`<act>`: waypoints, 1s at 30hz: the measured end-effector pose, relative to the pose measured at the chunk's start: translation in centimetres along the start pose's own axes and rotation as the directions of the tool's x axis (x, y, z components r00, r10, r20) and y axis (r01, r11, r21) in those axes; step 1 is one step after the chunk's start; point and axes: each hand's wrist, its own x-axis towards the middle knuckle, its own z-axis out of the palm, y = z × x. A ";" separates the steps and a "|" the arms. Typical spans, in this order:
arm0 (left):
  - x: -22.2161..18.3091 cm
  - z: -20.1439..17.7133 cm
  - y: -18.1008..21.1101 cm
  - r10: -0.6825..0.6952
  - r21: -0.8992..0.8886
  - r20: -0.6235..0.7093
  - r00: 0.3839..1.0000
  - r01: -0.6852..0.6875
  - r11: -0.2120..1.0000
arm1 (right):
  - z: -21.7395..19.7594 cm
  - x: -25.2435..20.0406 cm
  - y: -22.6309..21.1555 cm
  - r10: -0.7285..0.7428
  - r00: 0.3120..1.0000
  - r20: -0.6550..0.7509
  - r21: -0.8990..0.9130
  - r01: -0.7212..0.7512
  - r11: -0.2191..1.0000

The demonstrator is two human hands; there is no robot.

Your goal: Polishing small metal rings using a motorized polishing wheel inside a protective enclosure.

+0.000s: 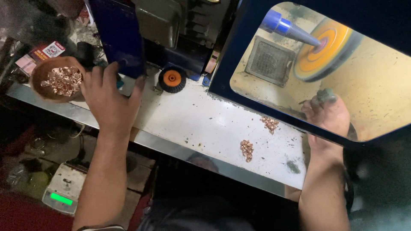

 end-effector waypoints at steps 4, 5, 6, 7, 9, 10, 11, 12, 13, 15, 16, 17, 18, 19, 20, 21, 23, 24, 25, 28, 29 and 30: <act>-0.3 0.7 -0.5 0.015 0.058 -0.004 1.000 -0.015 0.998 | 2.4 -1.3 -1.7 0.019 1.000 -0.025 -0.082 -0.021 0.996; -0.3 0.5 -0.4 0.011 0.043 0.000 1.000 -0.011 0.999 | 2.7 -1.2 -1.8 0.043 0.995 -0.087 -0.062 -0.048 0.997; -0.2 0.4 -0.2 0.009 0.026 0.004 1.000 -0.009 1.000 | 2.9 -1.2 -1.9 0.067 0.986 -0.153 -0.038 -0.074 0.997; -0.2 0.4 -0.2 0.011 0.024 0.005 1.000 -0.011 1.000 | 3.1 -1.3 -2.1 0.066 0.986 -0.154 -0.038 -0.073 0.997; -0.2 0.4 -0.3 -0.003 0.027 0.021 1.000 0.002 1.000 | 3.6 -1.6 -2.5 0.085 0.978 -0.190 -0.055 -0.097 0.994; 0.0 0.4 -0.3 -0.002 0.027 0.021 1.000 0.002 1.000 | 3.3 -1.4 -2.3 0.086 0.978 -0.191 -0.054 -0.098 0.994; 0.1 0.5 -0.3 0.007 0.015 0.029 1.000 -0.008 1.000 | 3.1 -1.2 -2.1 0.082 0.980 -0.181 -0.028 -0.089 0.996; 0.2 0.5 -0.3 0.016 0.003 0.037 0.999 -0.016 1.000 | 2.8 -1.0 -1.9 0.079 0.982 -0.172 -0.002 -0.080 0.997; 0.1 0.4 -0.2 0.015 0.003 0.038 0.999 -0.015 1.000 | 2.9 -1.1 -1.9 0.079 0.982 -0.172 -0.002 -0.081 0.997; 0.2 0.3 0.0 -0.007 0.007 0.031 0.999 0.007 1.000 | 3.0 -1.3 -2.1 0.064 0.986 -0.154 -0.003 -0.065 0.998; 0.1 0.2 0.1 -0.007 0.007 0.031 0.999 0.007 1.000 | 2.9 -1.3 -2.1 0.065 0.986 -0.154 -0.003 -0.066 0.998; 0.1 0.1 0.3 -0.035 -0.034 0.031 0.999 0.036 0.999 | 2.8 -1.3 -2.1 0.076 0.986 -0.151 0.010 -0.075 0.997; 0.1 0.0 0.4 -0.062 -0.074 0.032 0.998 0.064 0.995 | 2.8 -1.2 -2.1 0.087 0.985 -0.149 0.023 -0.085 0.996; 0.1 0.0 0.3 -0.061 -0.074 0.033 0.998 0.063 0.995 | 2.9 -1.3 -2.1 0.088 0.985 -0.149 0.024 -0.085 0.996; 0.0 0.0 0.3 -0.071 -0.084 0.044 0.996 0.075 0.994 | 2.9 -1.4 -2.2 0.078 0.985 -0.155 -0.010 -0.081 0.997; 0.0 0.0 0.3 -0.081 -0.094 0.056 0.995 0.086 0.992 | 3.0 -1.5 -2.3 0.068 0.985 -0.160 -0.044 -0.076 0.996; -0.1 0.2 0.2 -0.081 -0.090 0.050 0.995 0.086 0.992 | 3.5 -1.6 -2.6 0.081 0.981 -0.174 -0.035 -0.089 0.995; -0.1 0.3 0.2 -0.082 -0.085 0.043 0.996 0.086 0.993 | 3.7 -1.7 -2.7 0.094 0.978 -0.187 -0.026 -0.101 0.995; -0.2 0.2 0.1 -0.082 -0.085 0.044 0.996 0.086 0.993 | 3.3 -1.5 -2.5 0.094 0.978 -0.188 -0.026 -0.101 0.995; -0.4 0.1 0.0 -0.098 -0.089 0.066 0.993 0.103 0.991 | 2.5 -1.1 -1.9 0.088 0.982 -0.170 -0.014 -0.092 0.996; -0.5 0.0 0.0 -0.107 -0.065 0.105 0.989 0.114 0.991 | 2.5 -1.1 -1.9 0.073 0.985 -0.154 -0.035 -0.080 0.996; -0.6 0.0 -0.1 -0.116 -0.042 0.144 0.983 0.123 0.992 | 2.3 -1.1 -1.8 0.058 0.989 -0.138 -0.058 -0.067 0.996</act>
